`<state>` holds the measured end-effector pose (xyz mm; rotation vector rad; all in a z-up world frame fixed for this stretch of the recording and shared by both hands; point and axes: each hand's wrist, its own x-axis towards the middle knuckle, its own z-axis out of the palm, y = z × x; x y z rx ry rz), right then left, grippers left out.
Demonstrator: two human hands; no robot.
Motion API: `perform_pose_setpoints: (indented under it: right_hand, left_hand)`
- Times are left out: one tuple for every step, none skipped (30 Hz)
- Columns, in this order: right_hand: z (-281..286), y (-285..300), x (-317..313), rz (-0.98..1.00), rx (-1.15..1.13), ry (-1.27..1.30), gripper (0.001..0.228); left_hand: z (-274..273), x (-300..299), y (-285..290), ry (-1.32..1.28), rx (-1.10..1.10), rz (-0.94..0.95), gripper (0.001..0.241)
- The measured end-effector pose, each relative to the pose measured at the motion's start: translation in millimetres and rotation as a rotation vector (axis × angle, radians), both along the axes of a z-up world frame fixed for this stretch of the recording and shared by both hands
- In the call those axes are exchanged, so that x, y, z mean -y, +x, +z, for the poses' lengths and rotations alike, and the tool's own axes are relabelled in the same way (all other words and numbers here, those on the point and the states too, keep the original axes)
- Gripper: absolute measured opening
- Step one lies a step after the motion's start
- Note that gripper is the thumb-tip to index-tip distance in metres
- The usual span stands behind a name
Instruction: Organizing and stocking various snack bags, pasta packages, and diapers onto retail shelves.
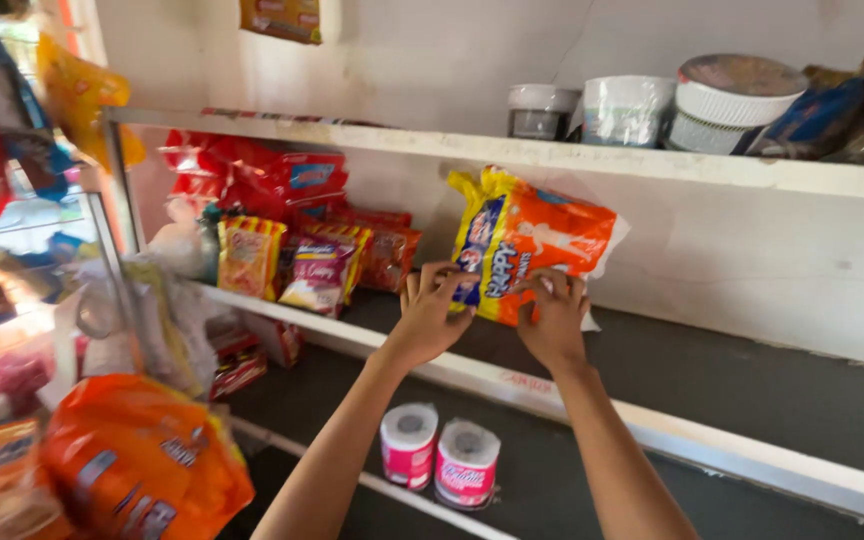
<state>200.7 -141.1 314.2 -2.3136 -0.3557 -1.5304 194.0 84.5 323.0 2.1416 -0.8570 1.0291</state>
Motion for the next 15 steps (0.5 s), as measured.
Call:
perform_pose_setpoints:
  right_hand:
    - [2.0, -8.6, 1.4, 0.02, -0.005, 0.002, 0.031]
    - [4.1, -16.7, 1.7, 0.072, 0.067, -0.028, 0.031]
    - [6.0, -22.6, -2.7, 0.132, 0.139, -0.057, 0.031]
    - [7.0, -35.6, -7.2, 0.161, 0.134, -0.054, 0.031]
    - [2.9, -49.0, -13.7, 0.191, 0.179, -0.028, 0.03]
    - [-1.6, -61.3, -20.8, 0.221, 0.223, -0.001, 0.029]
    - [-12.6, -73.4, -34.6, 0.257, 0.2, 0.005, 0.029]
    - [-23.6, -85.3, -49.4, 0.281, 0.184, 0.046, 0.028]
    - [-34.7, -96.9, -67.4, 0.31, 0.162, 0.084, 0.027]
    - [-47.6, -105.9, -92.9, 0.352, 0.132, 0.086, 0.027]
    - [-57.6, -114.4, -116.5, 0.396, 0.073, 0.085, 0.027]
    - [-67.1, -123.4, -139.6, 0.439, 0.014, 0.082, 0.028]
    - [-78.3, -121.2, -162.8, 0.475, 0.004, 0.078, 0.028]
    - [-89.4, -119.3, -186.6, 0.531, -0.05, 0.038, 0.027]
    - [-100.7, -119.4, -210.2, 0.583, -0.108, -0.004, 0.026]
  left_hand:
    - [0.5, -11.0, -17.1, 0.002, -0.005, 0.02, 0.051]
    - [1.3, -22.8, -34.3, 0.005, -0.006, 0.004, 0.052]
    - [1.7, -38.7, -51.9, 0.008, -0.007, -0.003, 0.053]
    - [-0.8, -53.7, -68.2, 0.008, -0.013, 0.025, 0.053]
    - [-7.2, -70.6, -86.4, 0.029, -0.039, 0.014, 0.054]
    - [-14.0, -88.0, -104.2, 0.05, -0.066, 0.003, 0.055]
    - [-25.6, -104.5, -114.9, 0.048, -0.089, 0.039, 0.055]
    - [-37.5, -122.6, -125.6, 0.043, -0.107, 0.033, 0.057]
    - [-51.0, -143.9, -138.6, 0.033, -0.128, 0.034, 0.058]
    - [-67.7, -165.0, -145.2, 0.026, -0.156, 0.076, 0.058]
    - [-83.6, -184.9, -151.3, 0.023, -0.165, 0.089, 0.057]
    - [-99.3, -204.9, -157.8, 0.02, -0.175, 0.103, 0.057]
    - [-109.9, -224.5, -163.9, 0.011, -0.184, 0.138, 0.057]
    - [-120.3, -244.4, -170.1, 0.031, -0.197, 0.169, 0.058]
    - [-130.9, -264.3, -177.1, 0.05, -0.216, 0.196, 0.059]
